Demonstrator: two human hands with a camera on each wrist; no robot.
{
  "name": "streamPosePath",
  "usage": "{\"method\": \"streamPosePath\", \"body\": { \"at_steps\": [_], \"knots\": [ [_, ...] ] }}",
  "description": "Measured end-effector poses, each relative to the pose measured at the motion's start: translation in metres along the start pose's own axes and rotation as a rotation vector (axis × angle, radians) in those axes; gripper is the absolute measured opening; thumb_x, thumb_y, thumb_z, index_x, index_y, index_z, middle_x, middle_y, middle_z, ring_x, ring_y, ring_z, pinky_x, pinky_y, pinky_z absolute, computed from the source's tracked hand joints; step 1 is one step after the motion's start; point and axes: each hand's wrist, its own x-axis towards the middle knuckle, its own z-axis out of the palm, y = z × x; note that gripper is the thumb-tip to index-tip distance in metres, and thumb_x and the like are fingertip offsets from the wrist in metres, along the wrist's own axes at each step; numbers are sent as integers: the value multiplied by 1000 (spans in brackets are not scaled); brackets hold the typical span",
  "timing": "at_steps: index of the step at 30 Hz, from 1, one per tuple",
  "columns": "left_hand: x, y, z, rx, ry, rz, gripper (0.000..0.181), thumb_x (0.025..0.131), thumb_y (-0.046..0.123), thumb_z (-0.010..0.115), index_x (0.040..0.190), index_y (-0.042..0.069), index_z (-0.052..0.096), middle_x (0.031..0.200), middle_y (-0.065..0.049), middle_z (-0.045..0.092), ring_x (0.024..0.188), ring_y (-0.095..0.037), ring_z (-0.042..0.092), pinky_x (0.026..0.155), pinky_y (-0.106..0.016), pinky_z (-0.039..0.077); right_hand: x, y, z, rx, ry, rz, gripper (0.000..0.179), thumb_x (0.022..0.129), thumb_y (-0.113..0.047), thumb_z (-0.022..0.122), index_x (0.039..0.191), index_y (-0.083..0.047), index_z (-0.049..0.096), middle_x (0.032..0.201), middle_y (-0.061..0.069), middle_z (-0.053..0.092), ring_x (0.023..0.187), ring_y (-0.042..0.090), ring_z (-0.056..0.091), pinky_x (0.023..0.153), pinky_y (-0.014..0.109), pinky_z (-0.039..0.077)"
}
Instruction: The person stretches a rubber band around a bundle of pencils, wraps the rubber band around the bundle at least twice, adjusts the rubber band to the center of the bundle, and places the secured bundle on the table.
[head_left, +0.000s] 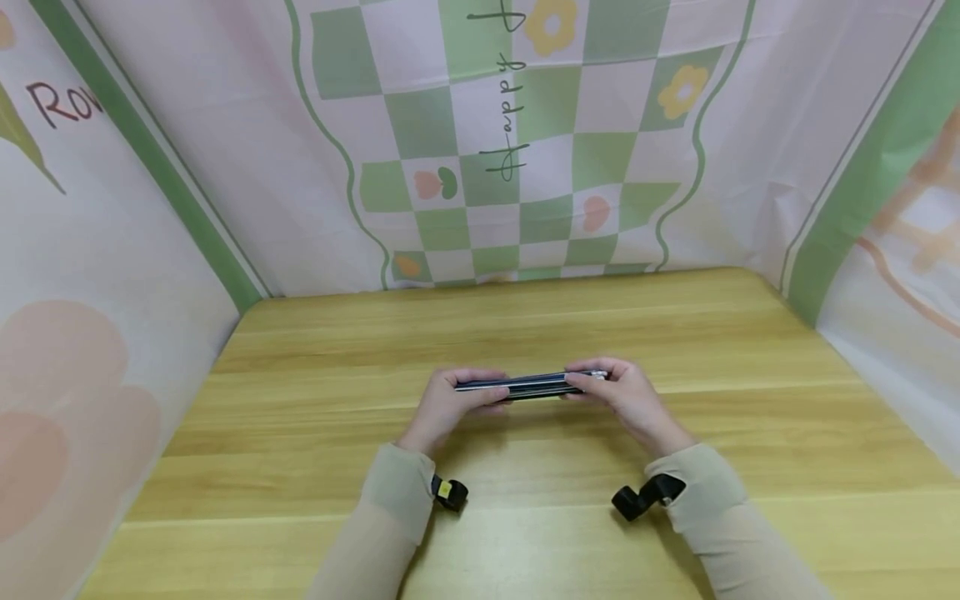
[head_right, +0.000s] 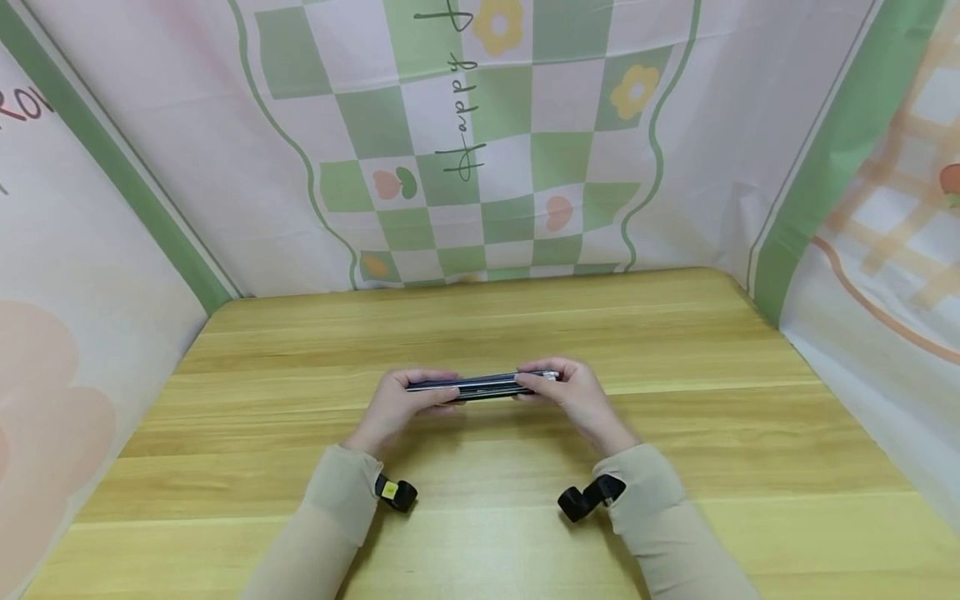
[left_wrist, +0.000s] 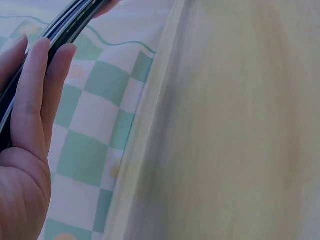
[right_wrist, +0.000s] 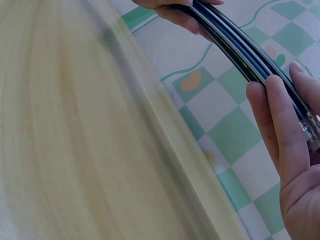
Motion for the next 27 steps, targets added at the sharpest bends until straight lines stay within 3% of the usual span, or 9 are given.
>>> {"method": "streamPosePath", "body": {
  "at_steps": [3, 7, 12, 17, 22, 27],
  "knots": [
    [-1, 0, 2, -9, 9, -7, 37, 82, -4, 76, 119, -7, 68, 124, -28, 64, 94, -27, 74, 98, -51, 56, 0, 2, 2, -15, 9, -5, 19, 93, -5, 67, 110, 4, 70, 102, 1, 70, 86, 14, 74, 86, 30, 63],
    [-1, -1, 4, -9, 27, 4, 37, 81, -4, 77, 117, -8, 69, 120, -25, 67, 94, -24, 73, 93, -43, 60, 0, 4, 7, -16, 46, -16, 28, 95, -10, 67, 115, 10, 65, 103, 1, 69, 85, 13, 73, 86, 31, 63],
    [0, -2, 8, -10, 50, 22, 33, 81, -4, 77, 113, -10, 69, 113, -23, 70, 89, -23, 74, 86, -34, 63, 1, 6, 17, 41, 165, -36, 22, 97, -17, 65, 109, 2, 67, 98, -1, 73, 83, 13, 73, 78, 29, 64],
    [2, -3, 10, 0, 64, 28, 31, 80, -4, 78, 110, -11, 70, 110, -24, 71, 87, -22, 75, 87, -38, 62, 3, 9, 25, 67, 262, -13, 13, 99, -18, 63, 104, -6, 63, 91, -6, 74, 82, 12, 72, 72, 31, 66],
    [2, -4, 10, -11, 68, 6, 31, 80, -4, 78, 110, -9, 71, 111, -24, 71, 84, -22, 75, 88, -40, 62, 4, 11, 24, 24, 283, 9, 17, 99, -18, 61, 104, -2, 63, 90, -4, 72, 78, 13, 71, 73, 36, 66],
    [2, -4, 10, -14, 69, 5, 30, 81, -4, 77, 110, -9, 71, 108, -22, 72, 88, -27, 75, 90, -43, 61, 3, 11, 23, -76, 275, 20, 32, 100, -24, 59, 103, 7, 64, 77, 7, 70, 59, 16, 67, 57, 33, 64]
  ]
}}
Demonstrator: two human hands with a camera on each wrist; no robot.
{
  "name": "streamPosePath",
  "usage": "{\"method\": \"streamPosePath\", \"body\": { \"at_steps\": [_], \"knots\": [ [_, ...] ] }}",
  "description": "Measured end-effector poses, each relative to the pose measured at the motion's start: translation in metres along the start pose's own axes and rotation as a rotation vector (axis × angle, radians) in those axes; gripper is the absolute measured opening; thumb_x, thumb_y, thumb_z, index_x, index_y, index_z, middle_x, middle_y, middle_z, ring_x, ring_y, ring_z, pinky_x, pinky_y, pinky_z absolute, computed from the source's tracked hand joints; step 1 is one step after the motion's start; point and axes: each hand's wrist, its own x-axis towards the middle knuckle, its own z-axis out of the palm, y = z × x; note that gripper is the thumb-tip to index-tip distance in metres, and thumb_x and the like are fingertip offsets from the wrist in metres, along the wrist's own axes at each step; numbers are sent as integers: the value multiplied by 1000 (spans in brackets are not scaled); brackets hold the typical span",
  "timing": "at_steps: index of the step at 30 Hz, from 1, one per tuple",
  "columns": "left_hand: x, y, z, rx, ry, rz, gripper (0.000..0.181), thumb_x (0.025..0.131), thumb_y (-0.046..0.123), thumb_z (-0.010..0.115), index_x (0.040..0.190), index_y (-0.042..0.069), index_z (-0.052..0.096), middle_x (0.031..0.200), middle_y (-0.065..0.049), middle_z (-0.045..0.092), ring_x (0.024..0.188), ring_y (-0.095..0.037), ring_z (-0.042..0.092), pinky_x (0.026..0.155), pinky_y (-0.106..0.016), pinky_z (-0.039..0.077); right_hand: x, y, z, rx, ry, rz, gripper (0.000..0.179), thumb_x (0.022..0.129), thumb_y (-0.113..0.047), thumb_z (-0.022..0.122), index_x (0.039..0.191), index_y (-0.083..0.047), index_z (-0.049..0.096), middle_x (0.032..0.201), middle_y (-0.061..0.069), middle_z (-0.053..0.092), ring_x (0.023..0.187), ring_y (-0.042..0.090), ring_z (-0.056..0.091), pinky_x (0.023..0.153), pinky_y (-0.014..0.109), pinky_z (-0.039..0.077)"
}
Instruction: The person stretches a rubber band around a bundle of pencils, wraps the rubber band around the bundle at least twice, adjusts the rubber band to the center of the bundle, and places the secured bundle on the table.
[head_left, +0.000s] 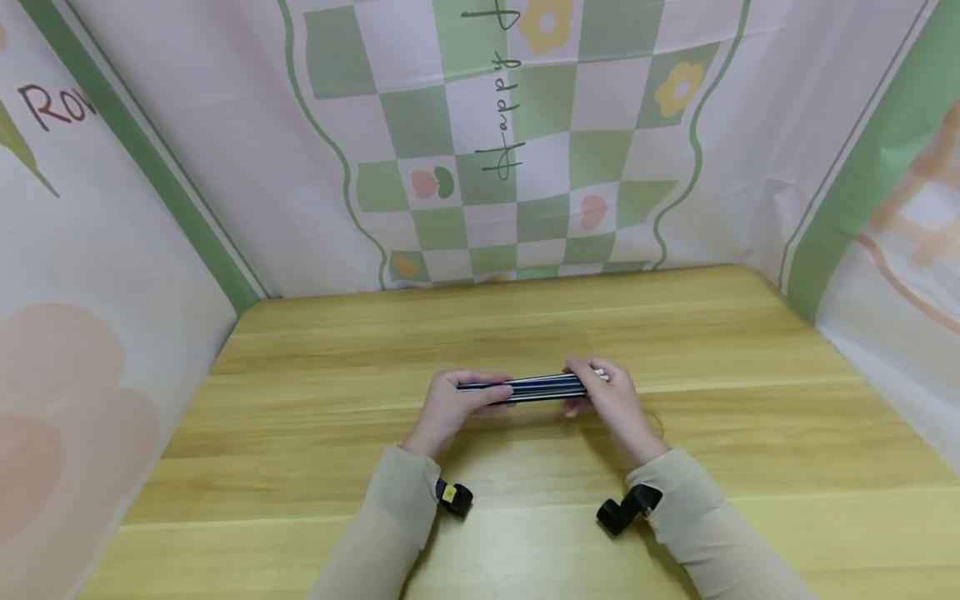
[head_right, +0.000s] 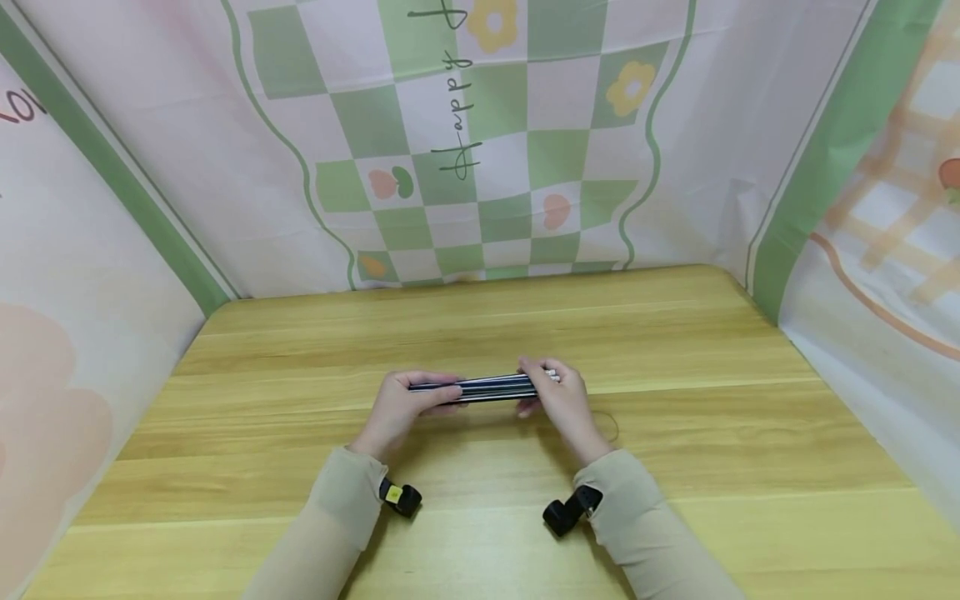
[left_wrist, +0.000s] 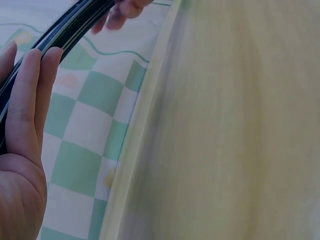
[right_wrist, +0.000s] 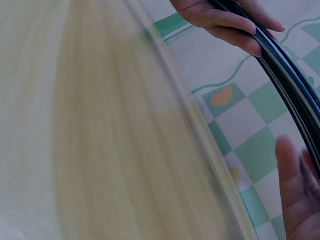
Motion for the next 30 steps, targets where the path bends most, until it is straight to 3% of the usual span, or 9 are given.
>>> {"method": "streamPosePath", "body": {
  "at_steps": [5, 11, 16, 20, 25, 30],
  "knots": [
    [-1, -1, 0, 14, -1, 7, 30, 81, -2, 78, 110, -8, 71, 111, -22, 72, 97, -34, 72, 95, -50, 58, -3, -1, 0, -53, -12, -7, 35, 100, -26, 60, 100, 8, 62, 68, 13, 69, 50, 15, 64, 48, 32, 61],
    [0, -4, 2, 8, -15, 29, 33, 81, 2, 79, 111, -9, 70, 116, -28, 68, 93, -24, 74, 89, -42, 62, -6, -2, 3, 43, 41, -52, 21, 94, -17, 70, 80, -3, 62, 69, 3, 71, 47, 15, 64, 47, 31, 61],
    [-1, -4, 3, 1, 0, 26, 31, 81, 1, 80, 109, -9, 72, 113, -26, 70, 98, -34, 72, 92, -47, 61, -7, -2, 5, 74, 61, -53, 30, 92, -18, 72, 72, -2, 58, 64, 5, 69, 45, 17, 63, 44, 31, 59],
    [-1, -3, 3, -5, 21, 26, 28, 81, 1, 79, 107, -9, 72, 106, -21, 73, 100, -38, 71, 91, -49, 60, -8, -5, 4, -17, 34, -19, 34, 94, -25, 70, 79, 3, 60, 63, 9, 67, 46, 16, 63, 47, 34, 61],
    [0, -4, 2, -20, 29, 36, 27, 81, -2, 78, 105, -11, 72, 103, -20, 74, 89, -26, 74, 85, -43, 63, -6, -10, -2, -162, -37, -13, 41, 97, -30, 65, 94, 11, 61, 63, 9, 67, 48, 14, 64, 51, 36, 63],
    [1, -5, 2, -28, 24, 44, 26, 81, -4, 77, 104, -13, 72, 101, -19, 75, 86, -22, 75, 83, -40, 64, -3, -13, -8, -234, -80, -24, 45, 98, -31, 64, 100, 14, 61, 68, 3, 67, 50, 13, 64, 53, 35, 63]
  ]
}}
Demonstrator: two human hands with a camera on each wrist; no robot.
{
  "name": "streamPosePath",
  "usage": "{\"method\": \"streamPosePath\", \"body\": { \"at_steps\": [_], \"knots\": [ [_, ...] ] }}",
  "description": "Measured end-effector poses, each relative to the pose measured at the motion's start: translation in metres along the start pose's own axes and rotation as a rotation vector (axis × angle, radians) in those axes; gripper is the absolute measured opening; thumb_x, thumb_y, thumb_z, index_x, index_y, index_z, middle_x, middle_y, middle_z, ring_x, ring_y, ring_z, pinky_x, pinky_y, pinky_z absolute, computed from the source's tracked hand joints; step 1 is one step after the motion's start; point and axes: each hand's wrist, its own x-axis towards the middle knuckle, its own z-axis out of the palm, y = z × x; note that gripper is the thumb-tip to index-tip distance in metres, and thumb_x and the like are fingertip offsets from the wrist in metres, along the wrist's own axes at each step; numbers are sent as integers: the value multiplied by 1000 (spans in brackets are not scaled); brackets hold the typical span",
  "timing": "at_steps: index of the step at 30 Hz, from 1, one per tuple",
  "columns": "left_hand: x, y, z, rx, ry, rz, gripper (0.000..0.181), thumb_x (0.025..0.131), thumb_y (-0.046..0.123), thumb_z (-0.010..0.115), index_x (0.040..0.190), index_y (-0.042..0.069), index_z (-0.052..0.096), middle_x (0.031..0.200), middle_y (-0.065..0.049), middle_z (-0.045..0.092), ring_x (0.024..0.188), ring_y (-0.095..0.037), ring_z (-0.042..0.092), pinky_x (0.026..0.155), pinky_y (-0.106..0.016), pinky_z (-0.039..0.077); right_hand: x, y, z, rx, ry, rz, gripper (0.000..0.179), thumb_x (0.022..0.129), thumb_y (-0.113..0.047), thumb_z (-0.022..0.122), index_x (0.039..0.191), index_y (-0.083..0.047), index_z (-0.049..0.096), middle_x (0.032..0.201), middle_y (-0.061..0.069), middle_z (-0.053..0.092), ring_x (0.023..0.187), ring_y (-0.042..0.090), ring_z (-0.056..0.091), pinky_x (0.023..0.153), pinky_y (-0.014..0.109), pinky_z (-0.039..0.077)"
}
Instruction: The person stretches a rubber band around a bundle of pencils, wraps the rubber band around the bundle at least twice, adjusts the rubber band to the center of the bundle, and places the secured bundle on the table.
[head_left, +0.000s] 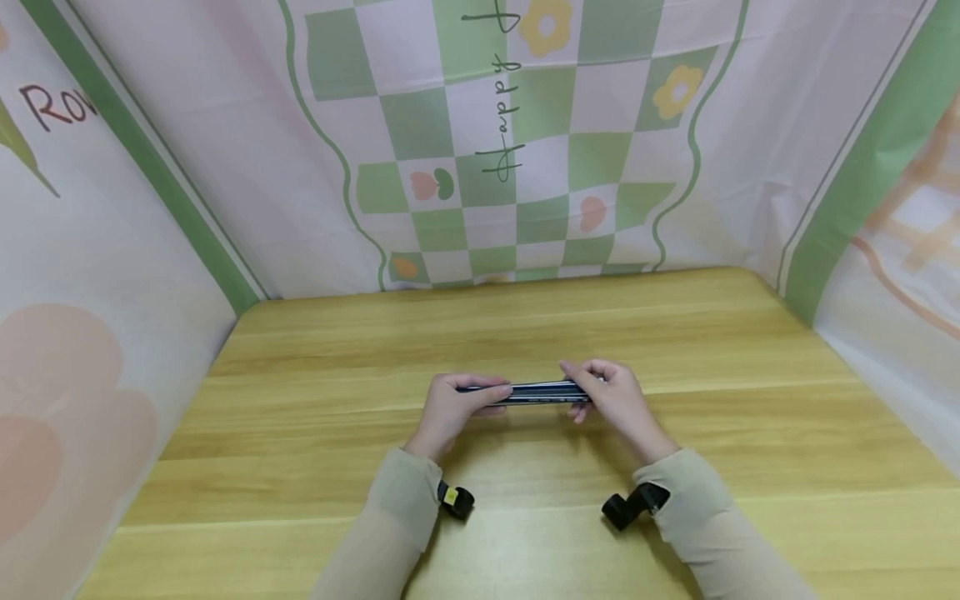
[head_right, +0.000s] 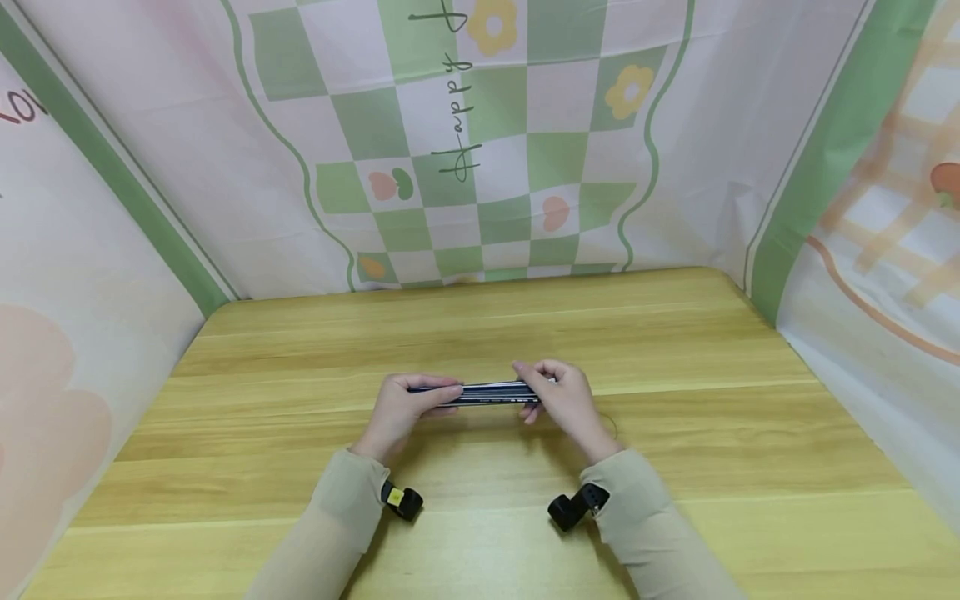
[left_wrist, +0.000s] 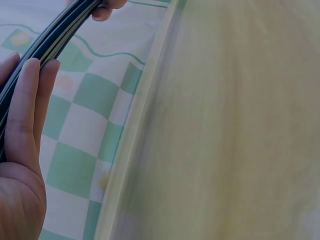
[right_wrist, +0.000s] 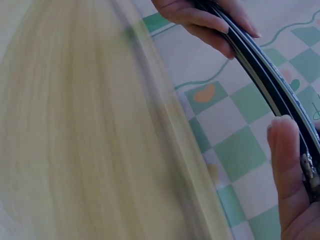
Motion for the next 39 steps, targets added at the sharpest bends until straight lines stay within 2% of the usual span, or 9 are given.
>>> {"method": "streamPosePath", "body": {
  "at_steps": [5, 7, 9, 12, 14, 18, 25, 32, 39],
  "knots": [
    [0, 1, -2, 3, 23, 13, 24, 82, -5, 76, 104, -14, 71, 98, -18, 75, 84, -22, 75, 81, -38, 65, 1, -2, -12, -69, 0, 1, 53, 99, -39, 61, 110, 13, 63, 99, 19, 71, 65, 13, 69, 66, 34, 66],
    [0, 1, -2, 2, 34, 19, 24, 82, -5, 76, 104, -14, 71, 98, -18, 76, 84, -22, 75, 81, -38, 65, 2, -2, -21, -105, 10, 5, 56, 98, -41, 61, 114, 12, 63, 107, 19, 69, 69, 12, 69, 72, 33, 66],
    [0, 1, -3, -1, 40, 24, 24, 82, -6, 75, 104, -15, 71, 98, -18, 76, 85, -22, 75, 81, -38, 65, 3, -1, -31, -130, 14, 11, 58, 97, -42, 62, 116, 12, 62, 103, 14, 70, 72, 10, 67, 74, 32, 65],
    [0, 1, -4, -7, 41, 33, 25, 83, -6, 75, 105, -15, 70, 97, -18, 75, 85, -23, 75, 81, -38, 65, 5, 1, -42, -133, 15, 15, 58, 98, -41, 61, 116, 14, 61, 88, -4, 69, 70, 8, 66, 73, 31, 65],
    [0, 1, -4, -9, 42, 34, 25, 82, -6, 75, 105, -15, 70, 97, -18, 76, 84, -22, 75, 81, -39, 65, 6, 2, -48, -116, 7, 23, 60, 98, -42, 60, 117, 15, 60, 84, -7, 69, 71, 9, 68, 73, 31, 65],
    [1, 2, -5, -14, 47, 33, 25, 82, -5, 75, 105, -15, 70, 97, -17, 76, 82, -20, 75, 82, -39, 65, 7, 4, -60, -126, -18, 31, 59, 98, -41, 61, 120, 14, 58, 90, -1, 72, 75, 11, 68, 76, 33, 65],
    [1, 3, -6, -20, 55, 33, 25, 83, -7, 74, 105, -16, 69, 94, -15, 76, 80, -18, 75, 81, -38, 65, 8, 8, -80, -337, -122, -11, 39, 97, -23, 65, 115, 12, 63, 100, 15, 71, 80, 16, 69, 74, 27, 63],
    [2, 2, -7, -20, 60, 28, 24, 83, -7, 74, 105, -15, 70, 94, -14, 76, 81, -18, 74, 81, -37, 65, 7, 13, -91, -525, -208, 17, 27, 85, -15, 78, 101, 5, 71, 92, 8, 72, 80, 11, 61, 67, 20, 54],
    [2, 1, -7, -13, 56, 20, 24, 83, -5, 75, 104, -14, 71, 96, -15, 76, 86, -23, 75, 82, -38, 65, 3, 15, -92, -601, -321, 63, 21, 80, -12, 80, 92, 2, 71, 86, 4, 69, 79, 15, 55, 66, 22, 48]
  ]
}}
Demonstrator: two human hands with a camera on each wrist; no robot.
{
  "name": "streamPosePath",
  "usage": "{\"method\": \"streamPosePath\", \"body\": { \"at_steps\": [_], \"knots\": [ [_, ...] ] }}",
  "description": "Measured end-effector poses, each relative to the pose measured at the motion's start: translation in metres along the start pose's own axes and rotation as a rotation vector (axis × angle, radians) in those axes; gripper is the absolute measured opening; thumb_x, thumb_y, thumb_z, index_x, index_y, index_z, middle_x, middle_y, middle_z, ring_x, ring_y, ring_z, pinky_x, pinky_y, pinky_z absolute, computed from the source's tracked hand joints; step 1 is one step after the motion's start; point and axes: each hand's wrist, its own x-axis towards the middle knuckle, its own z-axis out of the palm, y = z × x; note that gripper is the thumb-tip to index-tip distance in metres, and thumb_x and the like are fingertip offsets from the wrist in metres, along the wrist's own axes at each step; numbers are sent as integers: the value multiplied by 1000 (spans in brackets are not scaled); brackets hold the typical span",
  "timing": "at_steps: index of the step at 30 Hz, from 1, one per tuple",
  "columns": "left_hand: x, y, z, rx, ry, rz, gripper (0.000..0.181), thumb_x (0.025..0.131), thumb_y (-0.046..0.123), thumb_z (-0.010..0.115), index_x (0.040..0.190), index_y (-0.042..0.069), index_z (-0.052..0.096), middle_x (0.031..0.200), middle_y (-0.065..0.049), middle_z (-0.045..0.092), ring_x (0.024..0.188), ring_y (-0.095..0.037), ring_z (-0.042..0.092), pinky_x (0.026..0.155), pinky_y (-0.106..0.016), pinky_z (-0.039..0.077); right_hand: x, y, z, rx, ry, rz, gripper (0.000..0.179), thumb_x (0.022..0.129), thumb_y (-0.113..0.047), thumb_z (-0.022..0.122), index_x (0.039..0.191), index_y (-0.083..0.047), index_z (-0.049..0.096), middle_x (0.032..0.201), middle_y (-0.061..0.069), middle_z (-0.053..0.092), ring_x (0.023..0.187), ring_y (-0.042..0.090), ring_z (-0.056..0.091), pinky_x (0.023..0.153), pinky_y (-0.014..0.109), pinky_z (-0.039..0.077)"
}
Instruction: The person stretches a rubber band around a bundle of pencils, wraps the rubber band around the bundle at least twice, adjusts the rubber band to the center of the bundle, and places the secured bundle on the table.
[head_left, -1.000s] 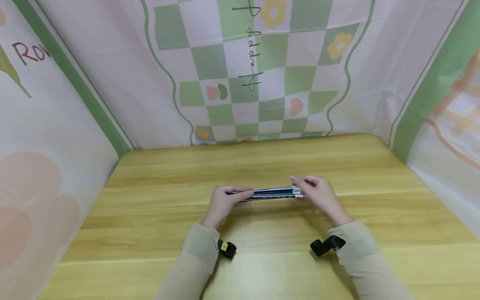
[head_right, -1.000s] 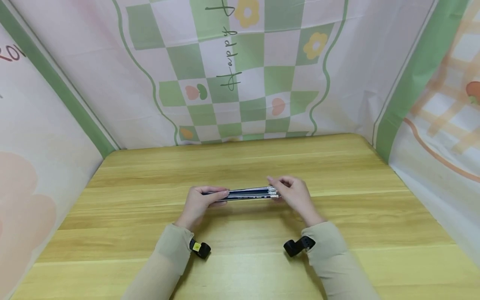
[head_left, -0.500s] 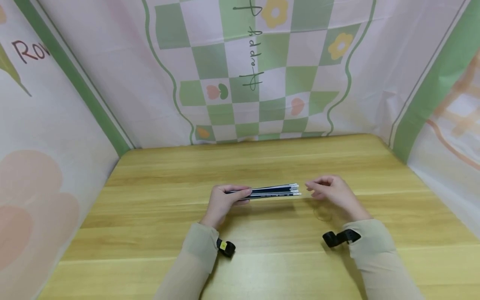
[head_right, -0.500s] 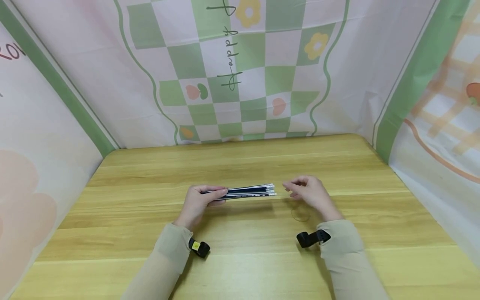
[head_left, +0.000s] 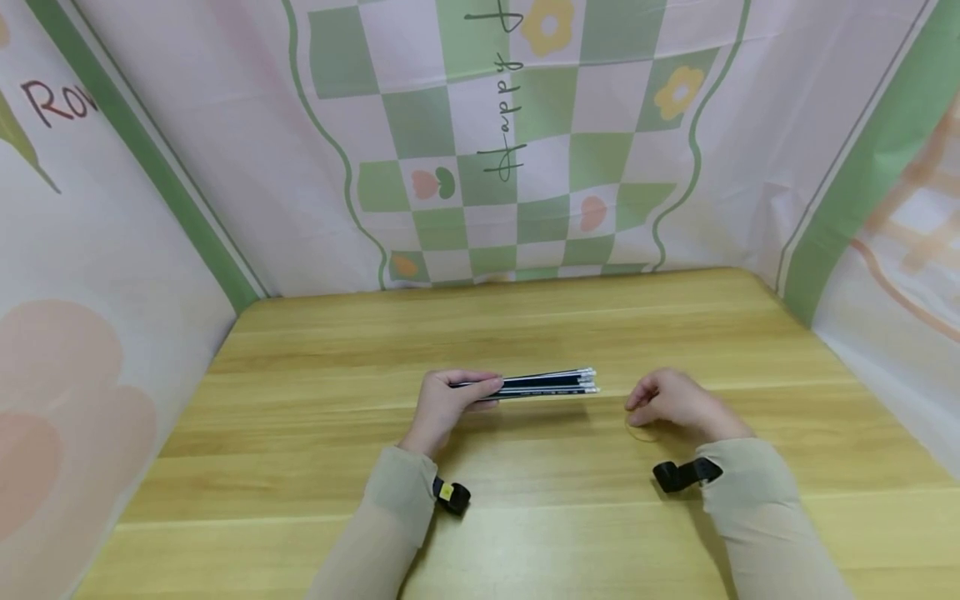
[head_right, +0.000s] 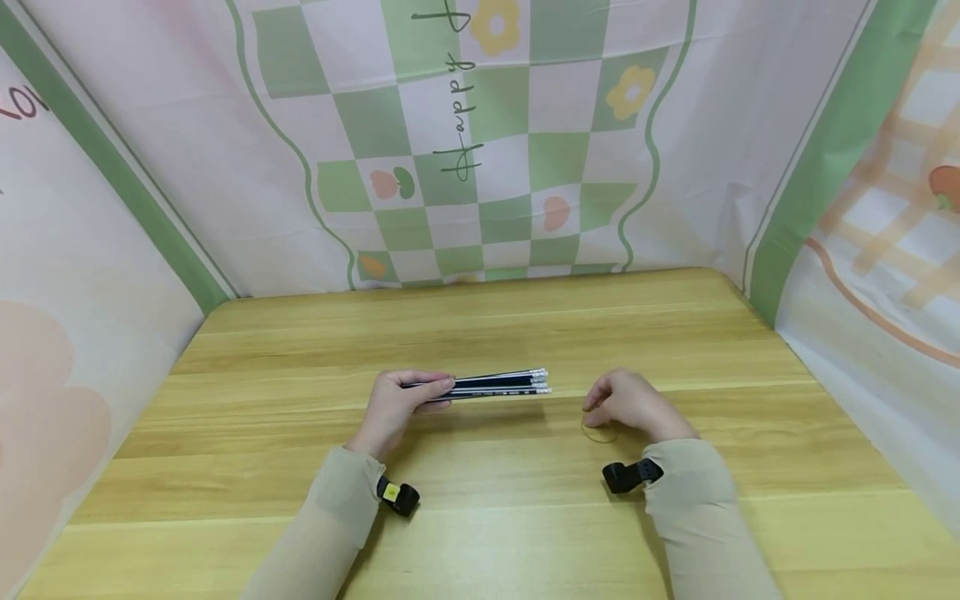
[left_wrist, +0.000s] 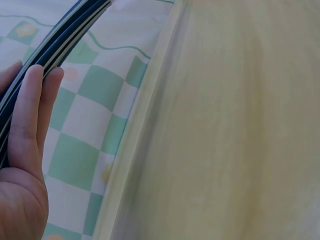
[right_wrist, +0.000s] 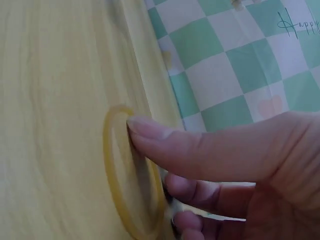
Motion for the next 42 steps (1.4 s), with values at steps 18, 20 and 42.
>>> {"method": "streamPosePath", "body": {
  "at_steps": [18, 20, 42],
  "knots": [
    [0, 1, -1, 0, -4, -3, 24, 84, -5, 74, 106, -14, 70, 98, -15, 76, 90, -28, 75, 83, -39, 64, 8, -12, 7, 477, 59, -124, 22, 95, -13, 66, 109, 3, 60, 94, 4, 74, 87, 15, 71, 86, 27, 61],
    [0, 1, -1, -2, -5, -1, 24, 84, -5, 74, 106, -14, 70, 98, -15, 76, 93, -33, 74, 83, -39, 64, 10, -14, 9, 558, 76, -153, 15, 95, -12, 66, 105, -3, 62, 93, 0, 73, 87, 13, 70, 86, 27, 62],
    [0, 2, -3, -44, 21, 9, 25, 84, -6, 73, 107, -16, 69, 96, -13, 76, 83, -20, 75, 82, -38, 64, 19, -14, 24, 773, 93, -170, 18, 102, -18, 56, 95, -20, 73, 103, -9, 74, 83, 13, 73, 97, 32, 58]
  ]
}}
